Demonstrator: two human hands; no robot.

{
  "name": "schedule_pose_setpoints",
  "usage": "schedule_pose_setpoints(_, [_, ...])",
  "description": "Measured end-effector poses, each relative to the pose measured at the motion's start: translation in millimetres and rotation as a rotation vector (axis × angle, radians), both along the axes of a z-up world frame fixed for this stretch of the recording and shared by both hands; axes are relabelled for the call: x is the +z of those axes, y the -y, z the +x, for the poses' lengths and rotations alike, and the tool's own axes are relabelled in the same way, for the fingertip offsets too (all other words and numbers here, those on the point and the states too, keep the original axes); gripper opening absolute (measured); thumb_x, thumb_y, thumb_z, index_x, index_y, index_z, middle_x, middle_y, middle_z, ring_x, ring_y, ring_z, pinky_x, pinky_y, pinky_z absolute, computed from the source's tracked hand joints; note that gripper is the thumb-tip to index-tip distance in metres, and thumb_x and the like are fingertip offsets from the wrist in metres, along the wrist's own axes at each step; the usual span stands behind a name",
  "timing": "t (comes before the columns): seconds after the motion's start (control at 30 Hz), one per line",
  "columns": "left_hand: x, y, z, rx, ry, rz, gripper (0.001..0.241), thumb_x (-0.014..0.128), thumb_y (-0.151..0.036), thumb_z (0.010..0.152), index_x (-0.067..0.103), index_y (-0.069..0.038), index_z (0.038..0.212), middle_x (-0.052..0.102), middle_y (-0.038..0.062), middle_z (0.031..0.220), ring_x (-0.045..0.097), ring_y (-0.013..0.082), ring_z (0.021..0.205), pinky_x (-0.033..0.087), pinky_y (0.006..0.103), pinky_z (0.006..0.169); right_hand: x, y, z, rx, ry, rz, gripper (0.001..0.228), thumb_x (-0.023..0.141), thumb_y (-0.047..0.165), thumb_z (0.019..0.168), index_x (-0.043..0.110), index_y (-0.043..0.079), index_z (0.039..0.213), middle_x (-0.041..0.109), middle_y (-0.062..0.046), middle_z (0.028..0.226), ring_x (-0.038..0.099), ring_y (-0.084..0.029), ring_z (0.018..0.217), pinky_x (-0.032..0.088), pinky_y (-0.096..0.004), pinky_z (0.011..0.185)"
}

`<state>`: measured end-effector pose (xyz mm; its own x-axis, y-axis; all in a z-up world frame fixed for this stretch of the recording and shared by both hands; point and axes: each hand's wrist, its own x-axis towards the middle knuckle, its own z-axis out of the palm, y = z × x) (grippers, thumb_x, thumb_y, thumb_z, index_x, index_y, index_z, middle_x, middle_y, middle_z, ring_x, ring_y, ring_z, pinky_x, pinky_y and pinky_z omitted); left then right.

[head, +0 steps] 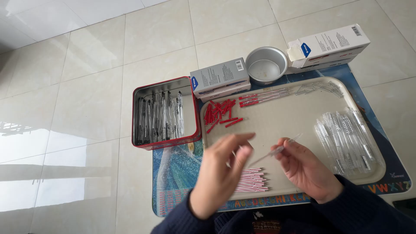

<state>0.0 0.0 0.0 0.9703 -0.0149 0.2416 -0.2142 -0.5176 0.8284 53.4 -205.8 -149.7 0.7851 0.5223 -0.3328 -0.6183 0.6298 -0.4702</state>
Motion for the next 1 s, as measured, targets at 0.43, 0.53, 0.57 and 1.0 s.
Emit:
schedule_pose_setpoints(0.43, [-102, -17, 74, 0.064, 0.212, 0.895, 0.017, 0.06, -0.002, 0.075, 0.058, -0.001, 0.092, 0.051, 0.011, 0.093, 0.054, 0.0238, 0.077, 0.049, 0.0336, 0.063, -6, -3, -2, -0.036, 0.079, 0.009, 0.021, 0.055, 0.006, 0.091, 0.06, -0.005, 0.109, 0.064, -0.019, 0.109, 0.065, -0.017, 0.086, 0.055, -0.024, 0.075])
schedule_pose_setpoints(0.53, [-103, -17, 73, 0.062, 0.225, 0.97, 0.009, 0.062, -0.002, 0.074, 0.059, -0.003, 0.082, 0.053, 0.011, 0.091, 0.054, 0.0216, 0.074, 0.05, 0.0308, 0.063, -7, -5, -2, -0.03, 0.109, -0.025, 0.022, 0.057, 0.007, 0.09, 0.06, -0.004, 0.108, 0.064, -0.019, 0.107, 0.065, -0.017, 0.086, 0.055, -0.025, 0.074])
schedule_pose_setpoints(0.57, [-101, -16, 72, 0.052, 0.251, 0.962, 0.011, 0.061, -0.002, 0.074, 0.057, -0.003, 0.085, 0.053, 0.011, 0.091, 0.055, 0.0217, 0.074, 0.049, 0.0307, 0.063, -7, -4, -3, -0.04, 0.109, -0.035, 0.021, 0.057, 0.007, 0.09, 0.06, -0.004, 0.108, 0.065, -0.019, 0.107, 0.065, -0.017, 0.086, 0.055, -0.025, 0.074])
schedule_pose_setpoints(1.0, [-104, -18, 65, -0.03, 0.15, 0.801, 0.01, 0.059, -0.01, 0.084, 0.06, -0.003, 0.091, 0.051, 0.011, 0.098, 0.055, 0.0252, 0.084, 0.048, 0.0342, 0.073, -13, 0, -3, -0.022, 0.014, 0.276, 0.016, 0.06, 0.009, 0.091, 0.06, -0.001, 0.103, 0.064, -0.017, 0.101, 0.065, -0.018, 0.087, 0.058, -0.024, 0.076])
